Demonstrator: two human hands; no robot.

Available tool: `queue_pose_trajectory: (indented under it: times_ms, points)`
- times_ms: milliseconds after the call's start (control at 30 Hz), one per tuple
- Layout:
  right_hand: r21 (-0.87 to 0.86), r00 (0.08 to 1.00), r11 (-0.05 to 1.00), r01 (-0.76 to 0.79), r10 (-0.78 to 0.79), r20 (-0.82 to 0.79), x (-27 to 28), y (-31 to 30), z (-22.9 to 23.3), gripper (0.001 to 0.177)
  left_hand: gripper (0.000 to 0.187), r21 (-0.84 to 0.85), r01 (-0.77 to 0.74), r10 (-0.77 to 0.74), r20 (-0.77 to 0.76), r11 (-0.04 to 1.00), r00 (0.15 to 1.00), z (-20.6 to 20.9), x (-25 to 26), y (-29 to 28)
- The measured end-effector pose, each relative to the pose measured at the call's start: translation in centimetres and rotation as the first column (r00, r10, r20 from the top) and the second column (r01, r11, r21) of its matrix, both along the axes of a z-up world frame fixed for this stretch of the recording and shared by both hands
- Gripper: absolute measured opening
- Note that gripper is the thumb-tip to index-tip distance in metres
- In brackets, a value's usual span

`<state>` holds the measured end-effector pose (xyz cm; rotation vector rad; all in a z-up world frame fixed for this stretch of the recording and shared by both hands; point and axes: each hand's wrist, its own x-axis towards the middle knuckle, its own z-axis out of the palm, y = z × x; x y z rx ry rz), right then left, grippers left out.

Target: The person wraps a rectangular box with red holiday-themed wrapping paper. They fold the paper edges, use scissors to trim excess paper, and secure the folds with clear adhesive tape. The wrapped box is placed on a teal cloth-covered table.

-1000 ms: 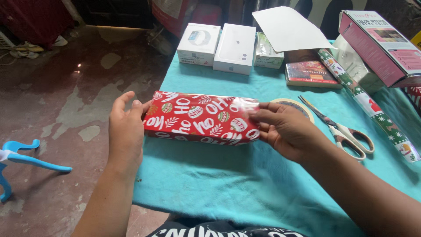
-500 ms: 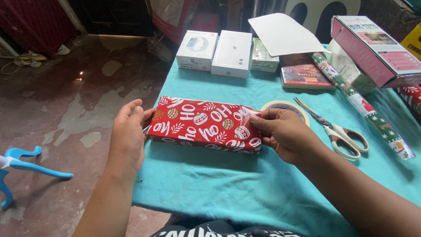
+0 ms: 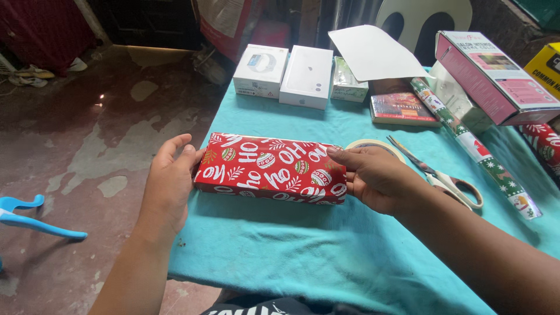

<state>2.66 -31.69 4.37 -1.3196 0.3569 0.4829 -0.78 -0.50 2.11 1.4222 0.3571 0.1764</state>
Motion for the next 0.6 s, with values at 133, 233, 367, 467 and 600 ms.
queue_pose_trajectory:
  times_ms: [133, 233, 367, 467, 600]
  points:
    - [-0.035, 0.999, 0.999, 0.036, -0.037, -0.037, 0.0, 0.8, 0.0, 0.031, 0.046, -0.012, -0.002, 0.001, -0.034, 1.0, 0.999, 0.6, -0.2, 0.4]
    - [0.024, 0.999, 0.999, 0.045, -0.045, 0.008, -0.3, 1.4, -0.6, 0.027, 0.046, 0.033, 0.003, -0.001, -0.064, 0.999, 0.998, 1.1, -0.6, 1.1]
    - [-0.009, 0.997, 0.997, 0.082, -0.082, 0.01, -1.0, 2.2, -1.5, 0.026, 0.044, 0.021, -0.005, 0.006, -0.049, 1.0, 0.999, 1.1, -0.9, 1.9]
    - [-0.05, 0.993, 0.992, 0.116, -0.116, 0.007, -1.2, 2.7, -1.9, 0.024, 0.042, 0.022, -0.029, 0.029, -0.028, 0.999, 0.999, 0.5, -0.8, 2.0]
    - [-0.055, 0.995, 0.994, 0.099, -0.097, 0.037, -1.2, 2.8, -2.1, 0.023, 0.039, 0.089, -0.025, 0.022, 0.034, 0.996, 0.999, 0.0, -0.7, 1.9]
